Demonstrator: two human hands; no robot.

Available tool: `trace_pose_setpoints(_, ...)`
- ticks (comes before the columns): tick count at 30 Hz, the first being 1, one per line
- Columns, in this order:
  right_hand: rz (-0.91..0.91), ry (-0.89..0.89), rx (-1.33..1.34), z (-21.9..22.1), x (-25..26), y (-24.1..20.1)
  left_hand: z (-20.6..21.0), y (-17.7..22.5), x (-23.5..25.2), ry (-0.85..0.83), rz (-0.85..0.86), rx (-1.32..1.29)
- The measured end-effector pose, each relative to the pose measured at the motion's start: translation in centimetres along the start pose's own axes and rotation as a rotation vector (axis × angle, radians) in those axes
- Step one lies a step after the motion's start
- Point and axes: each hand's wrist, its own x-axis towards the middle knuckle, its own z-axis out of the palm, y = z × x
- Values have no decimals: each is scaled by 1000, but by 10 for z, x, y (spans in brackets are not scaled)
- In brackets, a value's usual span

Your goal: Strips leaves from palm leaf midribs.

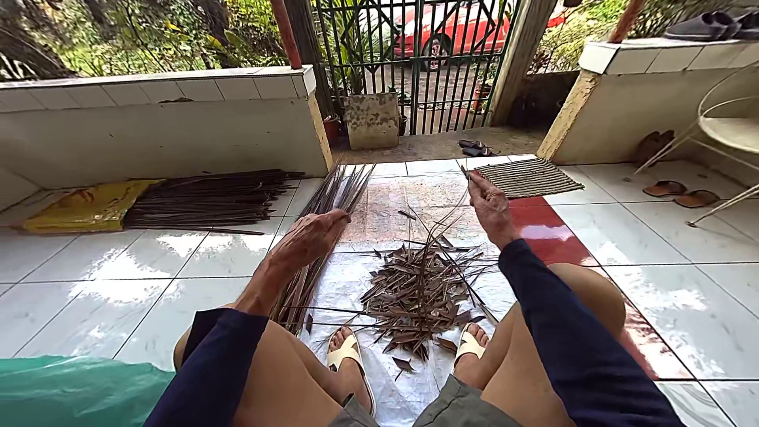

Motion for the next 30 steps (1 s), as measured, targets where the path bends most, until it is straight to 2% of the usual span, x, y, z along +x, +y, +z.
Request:
trace_pose_setpoints(3, 63, -378, -82, 4, -10, 15, -1, 3, 2, 27, -14, -51)
trace_pose_setpoints(4, 53, -393, -64, 9, -17, 13, 0, 4, 4, 25, -23, -56)
trace_pose_setpoints(7, -75, -160, 111, 25, -43, -16, 8, 9, 9, 58, -22, 19)
trace_pose_setpoints(8, -112, -136, 154, 29, -53, -31, 12, 11, 10, 66, -22, 69)
trace_pose_setpoints(11, -199, -183, 238, 45, -77, -64, 24, 14, 17, 113, 17, 182)
trace_pose_setpoints(15, -256, -217, 283, 71, -83, -84, 29, 29, 21, 137, 50, 239)
trace_pose_setpoints(30, -194, -188, 245, 77, -80, -95, 34, 30, 21, 90, 99, 199)
